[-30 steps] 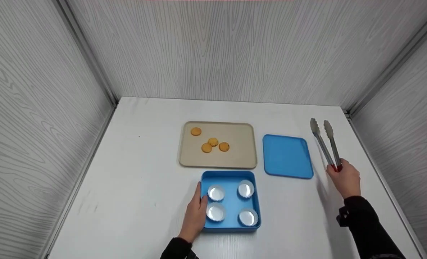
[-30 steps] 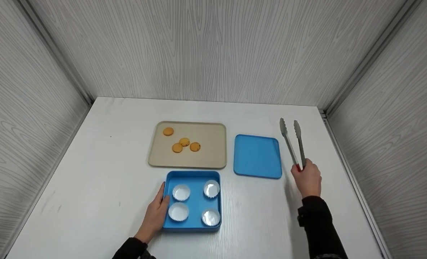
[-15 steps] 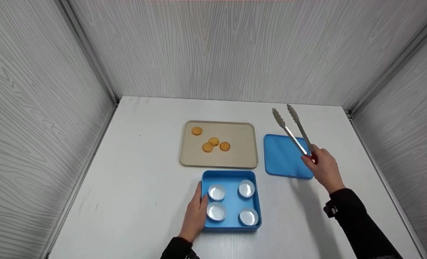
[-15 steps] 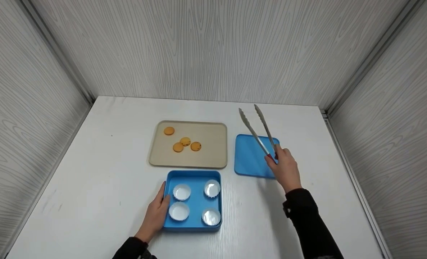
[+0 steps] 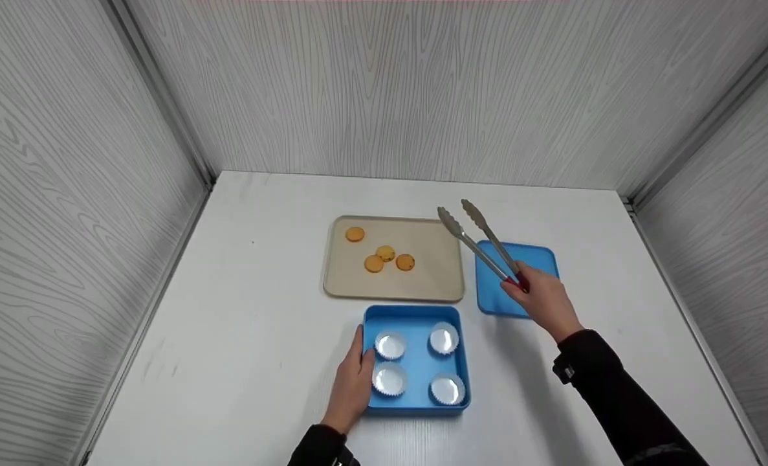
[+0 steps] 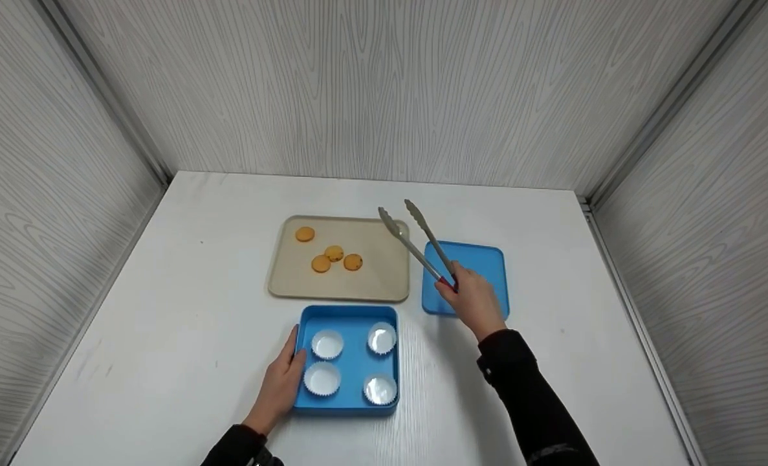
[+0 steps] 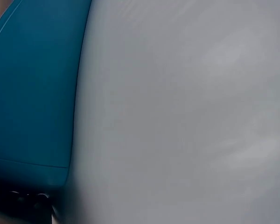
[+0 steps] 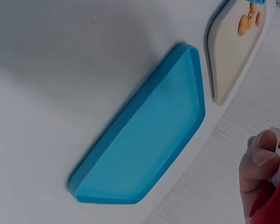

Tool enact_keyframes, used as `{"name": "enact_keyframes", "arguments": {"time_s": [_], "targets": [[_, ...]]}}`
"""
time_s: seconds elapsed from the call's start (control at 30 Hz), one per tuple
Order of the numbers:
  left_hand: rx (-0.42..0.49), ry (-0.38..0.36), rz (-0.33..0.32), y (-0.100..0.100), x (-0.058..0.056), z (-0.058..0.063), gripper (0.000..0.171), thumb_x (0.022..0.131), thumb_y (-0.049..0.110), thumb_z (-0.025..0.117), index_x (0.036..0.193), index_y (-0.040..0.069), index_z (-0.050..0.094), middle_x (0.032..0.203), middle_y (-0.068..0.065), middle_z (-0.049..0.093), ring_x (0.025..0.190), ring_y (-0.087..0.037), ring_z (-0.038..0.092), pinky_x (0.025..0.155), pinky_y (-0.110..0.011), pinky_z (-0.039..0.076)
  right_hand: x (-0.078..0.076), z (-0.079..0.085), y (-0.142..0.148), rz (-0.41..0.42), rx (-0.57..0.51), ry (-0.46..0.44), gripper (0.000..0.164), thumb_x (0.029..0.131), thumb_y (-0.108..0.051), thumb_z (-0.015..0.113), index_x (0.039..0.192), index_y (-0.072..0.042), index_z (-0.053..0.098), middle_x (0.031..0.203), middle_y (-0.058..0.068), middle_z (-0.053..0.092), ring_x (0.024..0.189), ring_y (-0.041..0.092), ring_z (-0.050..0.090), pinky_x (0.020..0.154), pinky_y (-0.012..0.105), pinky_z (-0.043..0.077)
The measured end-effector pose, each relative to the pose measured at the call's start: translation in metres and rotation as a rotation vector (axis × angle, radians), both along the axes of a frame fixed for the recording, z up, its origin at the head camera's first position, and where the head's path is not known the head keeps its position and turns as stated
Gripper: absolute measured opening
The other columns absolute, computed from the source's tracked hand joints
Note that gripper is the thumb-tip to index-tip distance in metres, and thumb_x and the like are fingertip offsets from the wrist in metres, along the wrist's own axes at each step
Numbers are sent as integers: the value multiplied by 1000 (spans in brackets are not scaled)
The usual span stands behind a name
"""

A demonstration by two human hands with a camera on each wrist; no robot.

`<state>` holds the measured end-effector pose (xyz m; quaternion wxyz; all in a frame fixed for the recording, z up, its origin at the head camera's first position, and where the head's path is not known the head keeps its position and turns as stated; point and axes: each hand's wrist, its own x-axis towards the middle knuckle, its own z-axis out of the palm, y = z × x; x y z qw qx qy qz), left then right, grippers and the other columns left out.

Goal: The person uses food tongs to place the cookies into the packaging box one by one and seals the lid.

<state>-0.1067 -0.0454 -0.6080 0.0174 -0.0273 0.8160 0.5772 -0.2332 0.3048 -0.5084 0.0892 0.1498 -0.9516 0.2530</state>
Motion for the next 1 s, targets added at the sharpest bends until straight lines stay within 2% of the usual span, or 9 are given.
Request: {"name": "enact_keyframes", "arguments": {"time_s": [0.27,0.43,0.77,1.0], "targets": [[5,-13,-1,0,-1,0,58,112,24,38,163,4,19,168,-14,25,154,-29,23,126,-48,22,-3,-4,-29,71,21,-123,23,96,-23,75,102,-5,63,72,3,55,67,20,50,57,31,41],[15,-19,-7,2,-2,1,58,112,23,38,164,4,19,168,-13,23,155,-29,22,126,-48,21,-2,-8,-39,99,58,-172,22,96,-24,74,102,-7,63,72,2,56,65,18,51,56,30,43],[13,-3,-9,1,-4,0,58,112,22,38,163,5,19,168,-13,25,154,-29,23,126,-48,22,1,-18,-49,140,118,-199,21,94,-24,76,96,-7,62,71,1,56,62,17,50,53,30,44],[22,-1,-6,-1,-4,0,58,112,25,38,164,5,19,168,-12,24,155,-27,23,126,-46,21,0,-20,-54,135,139,-272,21,96,-26,75,102,-9,65,76,1,61,67,17,54,57,29,47]]}}
